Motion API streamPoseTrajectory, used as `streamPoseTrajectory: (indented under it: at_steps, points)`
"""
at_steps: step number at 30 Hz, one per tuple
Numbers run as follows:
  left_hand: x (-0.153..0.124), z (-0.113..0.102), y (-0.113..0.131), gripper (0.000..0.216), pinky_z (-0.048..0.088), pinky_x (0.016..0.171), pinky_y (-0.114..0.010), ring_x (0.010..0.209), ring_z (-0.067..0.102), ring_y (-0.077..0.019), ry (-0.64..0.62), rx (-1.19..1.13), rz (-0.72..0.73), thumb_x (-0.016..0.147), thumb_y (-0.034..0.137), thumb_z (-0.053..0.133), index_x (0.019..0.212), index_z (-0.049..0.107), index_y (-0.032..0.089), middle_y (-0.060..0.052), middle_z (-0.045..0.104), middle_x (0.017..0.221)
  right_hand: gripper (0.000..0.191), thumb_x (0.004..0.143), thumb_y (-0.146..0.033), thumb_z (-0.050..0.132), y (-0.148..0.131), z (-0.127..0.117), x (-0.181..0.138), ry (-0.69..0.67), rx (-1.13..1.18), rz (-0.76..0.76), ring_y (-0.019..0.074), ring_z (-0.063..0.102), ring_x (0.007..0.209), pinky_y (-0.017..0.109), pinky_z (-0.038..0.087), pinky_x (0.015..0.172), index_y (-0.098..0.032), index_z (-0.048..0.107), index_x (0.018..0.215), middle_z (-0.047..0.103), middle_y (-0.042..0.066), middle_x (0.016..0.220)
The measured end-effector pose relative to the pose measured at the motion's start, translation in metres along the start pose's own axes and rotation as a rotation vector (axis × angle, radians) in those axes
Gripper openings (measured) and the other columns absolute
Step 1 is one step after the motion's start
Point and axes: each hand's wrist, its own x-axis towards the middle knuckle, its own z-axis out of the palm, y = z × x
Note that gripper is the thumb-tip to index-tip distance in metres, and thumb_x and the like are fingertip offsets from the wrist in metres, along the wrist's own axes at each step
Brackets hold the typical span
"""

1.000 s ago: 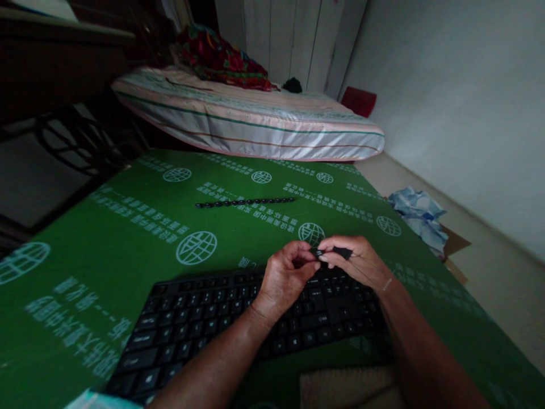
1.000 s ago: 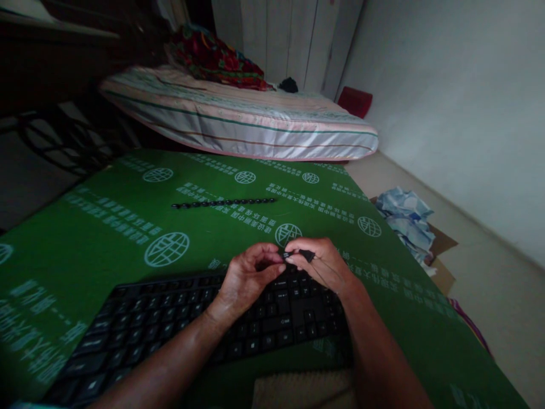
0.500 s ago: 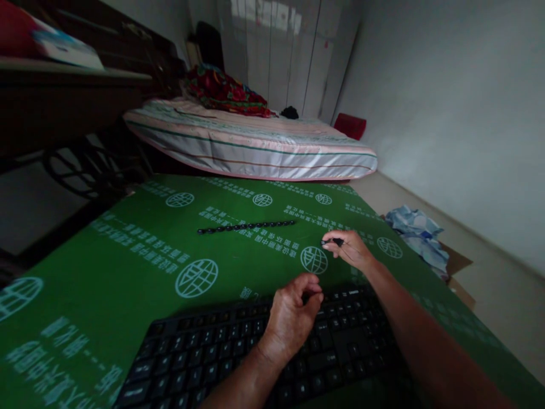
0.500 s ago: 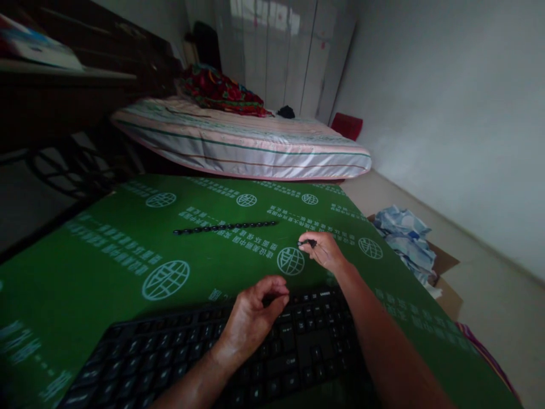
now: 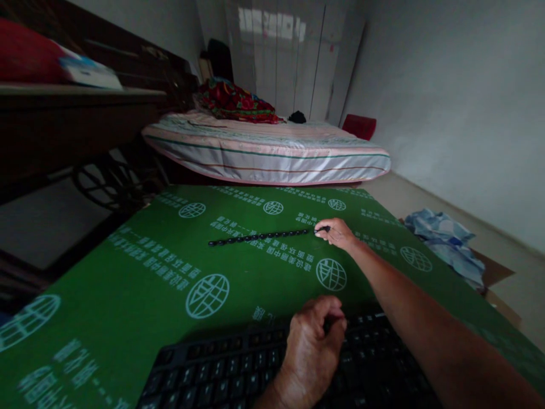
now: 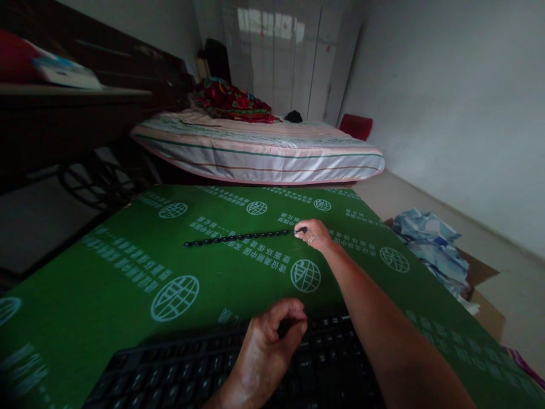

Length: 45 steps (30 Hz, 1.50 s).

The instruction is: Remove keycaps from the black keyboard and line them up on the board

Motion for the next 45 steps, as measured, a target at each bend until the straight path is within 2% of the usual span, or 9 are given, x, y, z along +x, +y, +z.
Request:
streamPoseTrajectory:
  at_steps: [7, 18, 35, 39, 45]
  points:
    - [0.0, 0.0, -0.001, 0.018, 0.047, 0.069, -0.022, 0.073, 0.062, -0.0133, -0.006, 0.008, 0.005, 0.071, 0.006, 0.053, 0.081, 0.061, 0.02, 0.001, 0.066, 0.077, 0.022, 0.061, -0.02, 0.067, 0.003, 0.004, 0.01, -0.023, -0.009, 0.054, 0.0072, 0.05, 0.042, 0.016, 0.036, 0.036, -0.014, 0.068, 0.082, 0.059, -0.001, 0.055]
    - [-0.001, -0.001, 0.001, 0.018, 0.046, 0.07, -0.022, 0.074, 0.062, -0.0135, -0.016, 0.022, -0.002, 0.071, 0.005, 0.054, 0.079, 0.061, 0.019, 0.001, 0.065, 0.076, 0.016, 0.062, -0.014, 0.068, -0.002, 0.002, 0.013, -0.06, -0.036, 0.093, 0.0061, 0.048, 0.039, 0.014, 0.036, 0.033, -0.013, 0.068, 0.078, 0.055, -0.003, 0.048]
    - [0.0, -0.001, 0.004, 0.018, 0.047, 0.068, -0.023, 0.071, 0.062, -0.0137, -0.008, 0.0, -0.001, 0.07, 0.005, 0.054, 0.077, 0.062, 0.019, 0.0, 0.065, 0.075, 0.02, 0.062, -0.012, 0.068, -0.011, 0.0, 0.009, -0.042, -0.037, 0.129, 0.0051, 0.045, 0.035, 0.014, 0.034, 0.032, -0.012, 0.068, 0.082, 0.053, -0.004, 0.043]
    - [0.001, -0.001, 0.003, 0.019, 0.047, 0.069, -0.023, 0.072, 0.062, -0.0145, -0.002, 0.001, 0.001, 0.069, 0.005, 0.054, 0.079, 0.062, 0.019, -0.001, 0.066, 0.077, 0.021, 0.062, -0.019, 0.071, -0.014, 0.001, 0.006, 0.0, -0.026, 0.136, 0.0049, 0.043, 0.034, 0.015, 0.035, 0.033, -0.013, 0.067, 0.082, 0.052, -0.004, 0.043]
    - [0.001, -0.001, 0.004, 0.017, 0.047, 0.068, -0.023, 0.071, 0.062, -0.0144, 0.0, 0.018, 0.016, 0.07, 0.005, 0.054, 0.077, 0.062, 0.019, -0.001, 0.066, 0.074, 0.035, 0.069, -0.046, 0.064, -0.021, -0.003, -0.009, 0.164, -0.019, 0.167, 0.0051, 0.04, 0.03, 0.016, 0.031, 0.031, -0.013, 0.066, 0.081, 0.051, -0.004, 0.042]
